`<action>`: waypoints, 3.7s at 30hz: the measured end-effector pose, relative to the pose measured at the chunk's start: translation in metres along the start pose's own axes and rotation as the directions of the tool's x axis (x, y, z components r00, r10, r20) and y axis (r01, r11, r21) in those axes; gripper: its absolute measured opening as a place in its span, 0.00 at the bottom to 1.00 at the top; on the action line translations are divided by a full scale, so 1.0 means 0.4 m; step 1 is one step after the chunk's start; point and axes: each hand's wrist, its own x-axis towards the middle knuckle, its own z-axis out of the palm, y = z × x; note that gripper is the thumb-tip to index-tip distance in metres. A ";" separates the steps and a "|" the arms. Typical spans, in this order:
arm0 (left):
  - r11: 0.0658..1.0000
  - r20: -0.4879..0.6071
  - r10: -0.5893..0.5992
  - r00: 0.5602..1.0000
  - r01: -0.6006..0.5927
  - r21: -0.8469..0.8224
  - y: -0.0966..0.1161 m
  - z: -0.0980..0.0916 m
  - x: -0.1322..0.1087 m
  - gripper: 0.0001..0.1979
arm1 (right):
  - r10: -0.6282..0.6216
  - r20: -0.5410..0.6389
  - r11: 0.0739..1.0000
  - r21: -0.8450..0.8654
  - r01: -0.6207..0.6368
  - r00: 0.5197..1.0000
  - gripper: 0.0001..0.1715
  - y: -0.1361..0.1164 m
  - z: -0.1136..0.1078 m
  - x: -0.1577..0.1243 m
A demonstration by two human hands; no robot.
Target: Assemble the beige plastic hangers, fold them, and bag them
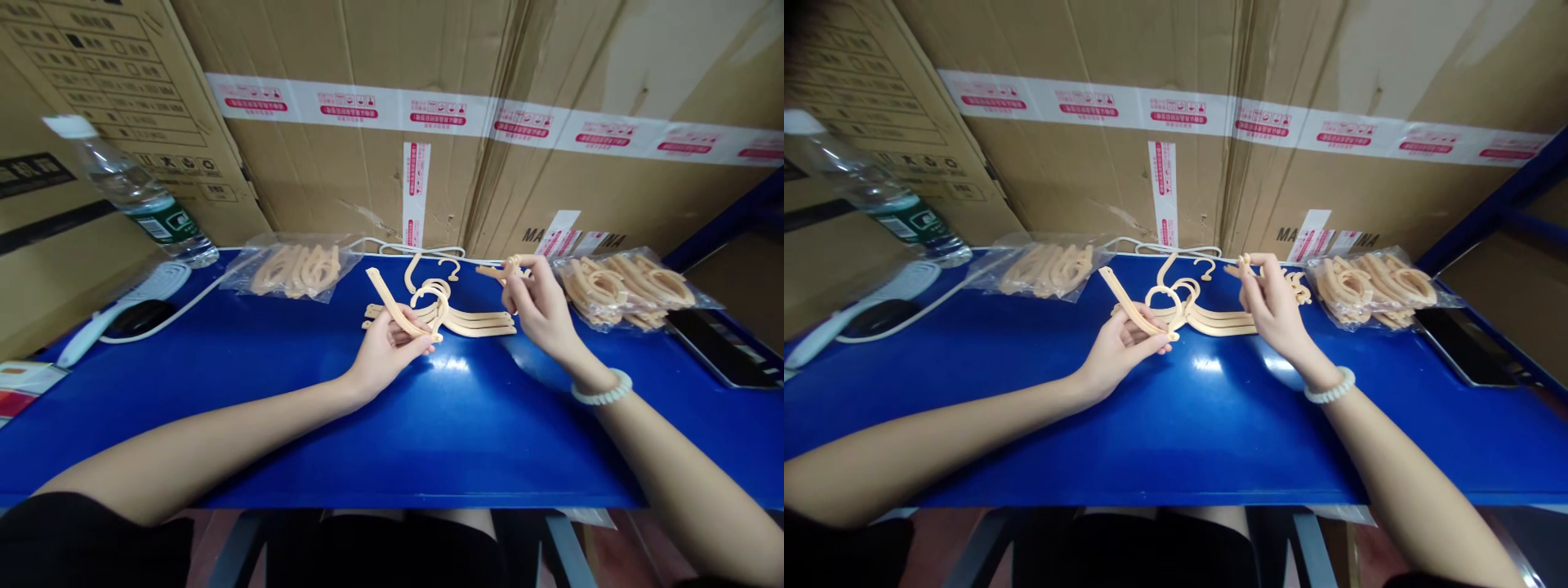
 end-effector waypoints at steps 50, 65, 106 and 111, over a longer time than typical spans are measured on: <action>0.988 0.206 0.070 0.976 -0.097 0.123 -0.004 -0.012 -0.001 0.20 | 0.309 0.315 0.784 0.450 -0.428 0.897 0.10 -0.064 0.128 -0.100; 0.989 0.146 0.016 0.989 -0.037 0.142 -0.013 -0.017 -0.001 0.18 | 0.316 0.323 0.785 0.439 -0.437 0.892 0.10 -0.064 0.120 -0.096; 0.999 0.071 -0.039 0.997 0.040 -0.010 0.110 -0.111 0.094 0.15 | 0.252 0.135 0.920 0.272 -0.281 0.958 0.17 -0.014 -0.023 -0.005; 0.975 0.145 0.082 0.986 -0.109 0.194 0.162 -0.175 0.132 0.15 | 0.145 0.233 0.987 0.035 -0.158 0.962 0.17 -0.015 -0.067 0.008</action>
